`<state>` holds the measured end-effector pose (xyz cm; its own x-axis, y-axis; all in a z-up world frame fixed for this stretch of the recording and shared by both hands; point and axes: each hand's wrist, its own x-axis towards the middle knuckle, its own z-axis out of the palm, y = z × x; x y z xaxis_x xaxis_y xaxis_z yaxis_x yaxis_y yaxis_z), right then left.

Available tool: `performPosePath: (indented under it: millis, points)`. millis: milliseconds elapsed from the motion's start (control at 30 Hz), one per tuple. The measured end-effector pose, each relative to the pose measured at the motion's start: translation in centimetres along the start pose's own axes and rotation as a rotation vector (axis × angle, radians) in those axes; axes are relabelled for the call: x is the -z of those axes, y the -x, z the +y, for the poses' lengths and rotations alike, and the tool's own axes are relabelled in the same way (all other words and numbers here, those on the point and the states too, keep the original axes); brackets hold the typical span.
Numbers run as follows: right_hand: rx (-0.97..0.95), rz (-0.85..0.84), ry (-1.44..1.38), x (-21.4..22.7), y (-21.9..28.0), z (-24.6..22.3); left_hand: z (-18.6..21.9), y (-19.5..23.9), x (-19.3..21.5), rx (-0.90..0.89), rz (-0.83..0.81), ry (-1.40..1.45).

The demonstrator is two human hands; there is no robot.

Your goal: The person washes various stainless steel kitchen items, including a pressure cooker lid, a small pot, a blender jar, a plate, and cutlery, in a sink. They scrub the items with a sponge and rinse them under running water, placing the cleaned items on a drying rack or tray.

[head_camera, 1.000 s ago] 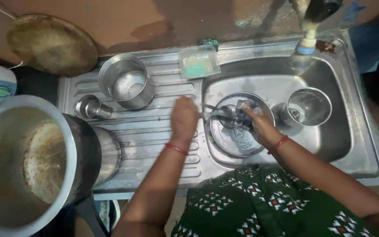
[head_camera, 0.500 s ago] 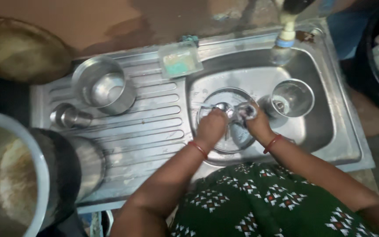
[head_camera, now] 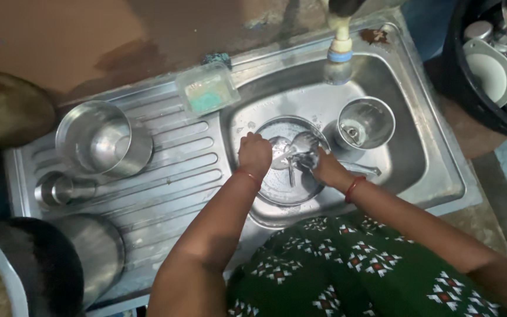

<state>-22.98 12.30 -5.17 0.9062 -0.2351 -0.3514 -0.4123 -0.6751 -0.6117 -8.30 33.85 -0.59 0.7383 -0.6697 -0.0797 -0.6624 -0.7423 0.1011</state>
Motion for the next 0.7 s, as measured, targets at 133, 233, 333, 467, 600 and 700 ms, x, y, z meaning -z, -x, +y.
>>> performPosePath:
  millis: [133, 233, 333, 467, 600, 700]
  points:
    - [-0.139, -0.035, -0.055, 2.0, -0.4, -1.0, 0.0, 0.9, 1.9, 0.200, -0.033, 0.335]
    - [-0.073, 0.053, -0.002, 2.7, -0.2, -0.9, 1.0, 2.6, 3.3, 0.207, 0.030, 0.380]
    - [-0.023, 0.140, 0.007, 3.0, 0.2, -1.8, 2.4, 3.8, 3.8, 0.190, 0.088, 0.422]
    - [-0.070, 0.221, -0.470, 4.1, 1.3, -4.5, 4.8, 4.9, 2.9, 0.177, 0.128, 0.578]
    - [-0.449, -0.052, -1.302, 5.6, 2.5, -7.0, 7.4, 5.2, 1.1, -0.235, 0.201, 0.434]
    - [-0.353, 0.172, -1.195, 3.6, 1.4, -6.8, 10.5, 5.5, 1.3, -0.146, 0.266, 0.621]
